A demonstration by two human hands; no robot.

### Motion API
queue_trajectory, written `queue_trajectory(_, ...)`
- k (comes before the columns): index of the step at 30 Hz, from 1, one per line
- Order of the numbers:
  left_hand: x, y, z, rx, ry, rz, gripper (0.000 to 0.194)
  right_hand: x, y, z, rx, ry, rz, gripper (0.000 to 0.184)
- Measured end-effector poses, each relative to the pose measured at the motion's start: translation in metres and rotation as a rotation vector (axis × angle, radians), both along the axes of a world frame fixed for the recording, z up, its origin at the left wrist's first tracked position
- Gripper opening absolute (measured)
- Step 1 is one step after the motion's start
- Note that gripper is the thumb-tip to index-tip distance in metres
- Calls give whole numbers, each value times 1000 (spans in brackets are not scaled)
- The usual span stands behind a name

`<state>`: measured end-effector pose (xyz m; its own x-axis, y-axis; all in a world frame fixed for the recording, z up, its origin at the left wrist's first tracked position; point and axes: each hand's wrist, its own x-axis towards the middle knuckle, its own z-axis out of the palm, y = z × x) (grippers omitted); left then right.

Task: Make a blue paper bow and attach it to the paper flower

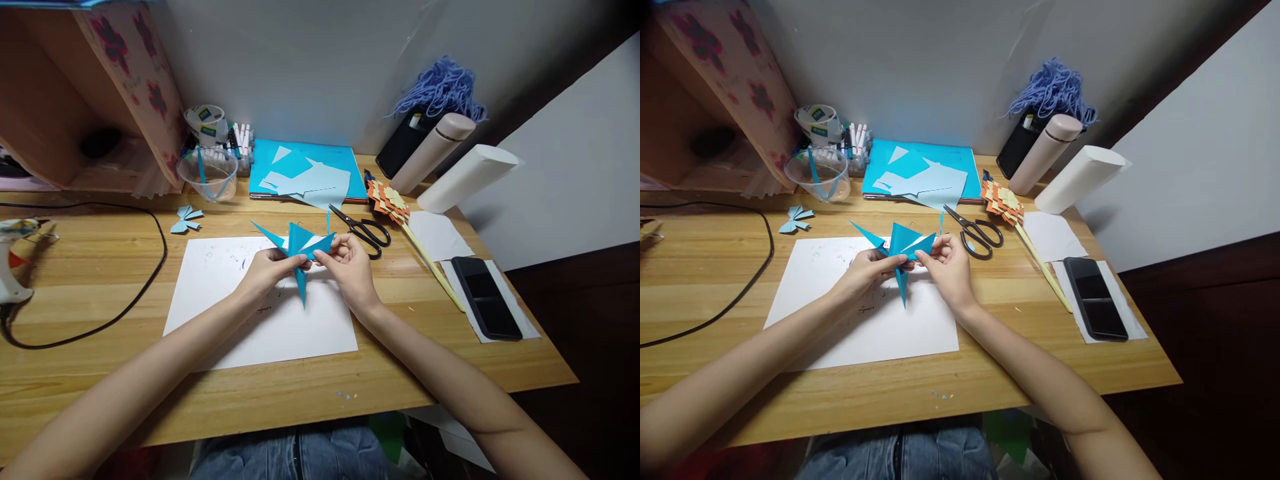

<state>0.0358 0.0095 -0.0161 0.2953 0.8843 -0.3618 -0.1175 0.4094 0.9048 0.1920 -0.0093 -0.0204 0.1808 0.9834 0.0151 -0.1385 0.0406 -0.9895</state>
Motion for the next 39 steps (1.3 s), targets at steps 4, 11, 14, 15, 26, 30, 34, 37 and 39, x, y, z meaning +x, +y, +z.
queue_trajectory(4, -1, 2, 3, -3, 35, -23, 26, -1, -2, 1, 3, -39, -5, 40)
queue_trajectory(11, -1, 0, 5, 43, 64, -11, 27, -2, -3, 0, -24, 10, 56, 45)
queue_trajectory(14, 0, -3, 7, 82, 108, 12, 24, -4, -4, -2, -53, 35, 91, 48)
queue_trajectory(15, 1, -3, 8, 89, 127, 22, 22, -5, -4, -2, -59, 33, 93, 49)
queue_trajectory(26, 1, 1, 10, 97, 232, 0, 20, -1, -3, 0, -66, 67, 138, 46)
queue_trajectory(30, -2, 5, 5, 44, 218, -20, 21, 3, -3, 3, -92, 49, 161, 44)
queue_trajectory(34, -6, 11, 2, -2, 144, -42, 21, 5, -2, 7, -130, 52, 215, 54)
queue_trajectory(37, -9, 14, 5, -13, 141, -61, 18, 7, -1, 7, -142, 53, 238, 63)
queue_trajectory(39, -11, 16, 9, -29, 154, -77, 18, 10, 0, 7, -157, 28, 253, 65)
